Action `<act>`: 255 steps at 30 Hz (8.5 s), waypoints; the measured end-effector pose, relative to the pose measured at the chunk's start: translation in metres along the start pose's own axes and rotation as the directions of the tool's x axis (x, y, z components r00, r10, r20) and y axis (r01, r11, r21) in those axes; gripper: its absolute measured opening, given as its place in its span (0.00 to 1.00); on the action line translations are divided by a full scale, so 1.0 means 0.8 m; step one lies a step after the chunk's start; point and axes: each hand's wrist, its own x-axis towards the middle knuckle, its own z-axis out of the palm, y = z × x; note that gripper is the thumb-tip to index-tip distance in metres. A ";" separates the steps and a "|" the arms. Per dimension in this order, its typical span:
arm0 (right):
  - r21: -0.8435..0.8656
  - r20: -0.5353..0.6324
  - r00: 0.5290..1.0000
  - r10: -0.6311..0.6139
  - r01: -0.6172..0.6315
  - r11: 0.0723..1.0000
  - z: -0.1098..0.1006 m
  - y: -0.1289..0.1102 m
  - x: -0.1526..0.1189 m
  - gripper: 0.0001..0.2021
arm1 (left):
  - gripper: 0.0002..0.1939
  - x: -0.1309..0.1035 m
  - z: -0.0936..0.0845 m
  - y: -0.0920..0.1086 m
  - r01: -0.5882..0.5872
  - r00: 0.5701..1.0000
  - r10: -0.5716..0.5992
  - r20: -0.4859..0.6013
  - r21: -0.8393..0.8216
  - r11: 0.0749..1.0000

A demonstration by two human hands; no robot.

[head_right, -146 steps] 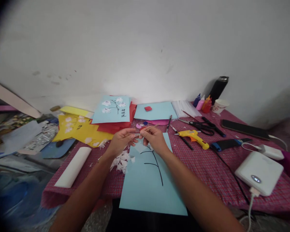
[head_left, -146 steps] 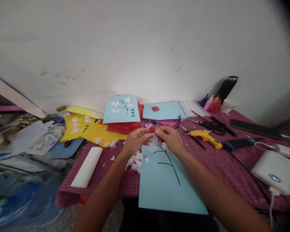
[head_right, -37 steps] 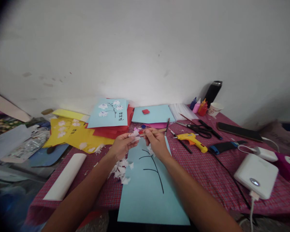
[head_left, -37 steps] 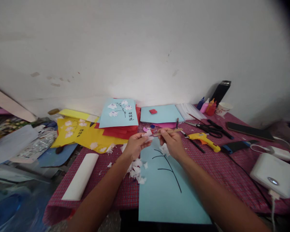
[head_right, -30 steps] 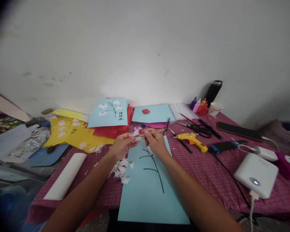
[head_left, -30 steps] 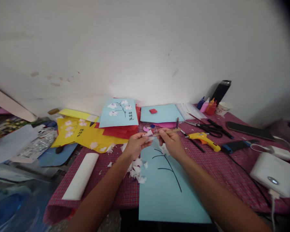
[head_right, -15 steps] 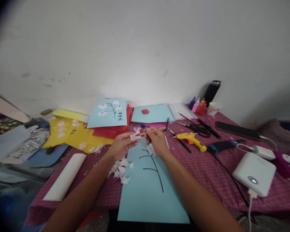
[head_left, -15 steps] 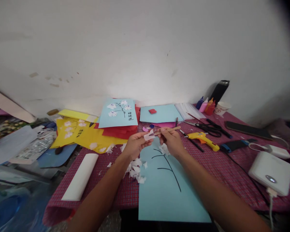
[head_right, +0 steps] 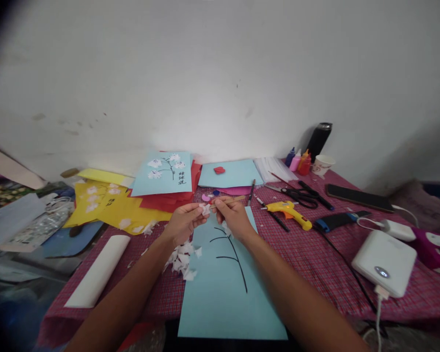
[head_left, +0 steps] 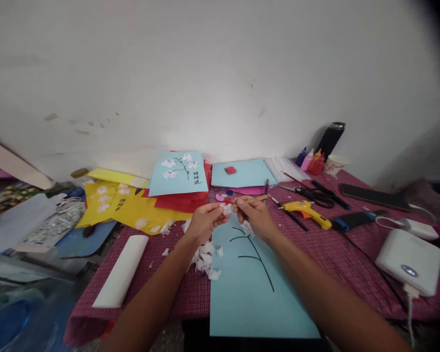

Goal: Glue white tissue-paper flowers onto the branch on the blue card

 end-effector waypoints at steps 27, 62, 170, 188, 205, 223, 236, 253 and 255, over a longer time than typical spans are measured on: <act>0.025 -0.056 0.998 -0.029 0.030 0.999 -0.010 0.004 0.003 0.10 | 0.19 -0.001 0.003 0.004 -0.022 0.996 0.022 -0.090 0.003 1.000; 0.036 -0.009 1.000 -0.027 0.027 0.999 -0.008 0.004 0.000 0.10 | 0.18 -0.008 0.004 0.002 -0.019 0.997 0.007 0.072 0.176 0.984; 0.039 -0.036 0.999 -0.006 0.008 0.999 -0.009 0.009 0.000 0.13 | 0.09 -0.058 -0.113 0.039 -0.117 0.963 0.237 0.131 0.991 -0.072; -0.069 -0.138 0.982 -0.130 0.122 0.990 -0.004 0.004 -0.001 0.15 | 0.15 -0.006 0.014 0.020 -0.061 0.988 0.039 -0.148 -0.147 0.987; -0.207 -0.012 0.987 -0.158 0.152 0.966 -0.005 0.012 -0.003 0.07 | 0.16 -0.007 0.012 -0.011 0.016 1.000 -0.016 -0.003 0.003 1.000; -0.115 -0.036 0.996 -0.079 0.074 0.991 -0.005 0.009 -0.001 0.12 | 0.15 -0.002 0.008 -0.014 -0.021 0.997 0.009 -0.082 -0.141 0.990; -0.092 -0.013 0.999 -0.034 0.033 0.995 -0.003 0.010 0.001 0.14 | 0.11 -0.008 0.013 -0.009 0.012 1.000 -0.013 -0.002 -0.159 0.987; 0.019 -0.073 0.996 0.047 -0.046 0.999 -0.012 0.017 0.008 0.15 | 0.15 -0.012 0.015 -0.007 -0.010 0.999 0.011 0.038 -0.015 1.000; 0.017 -0.067 0.997 0.050 -0.049 0.999 -0.011 0.017 0.007 0.15 | 0.15 -0.011 0.015 -0.008 -0.030 0.999 0.030 0.015 0.034 0.999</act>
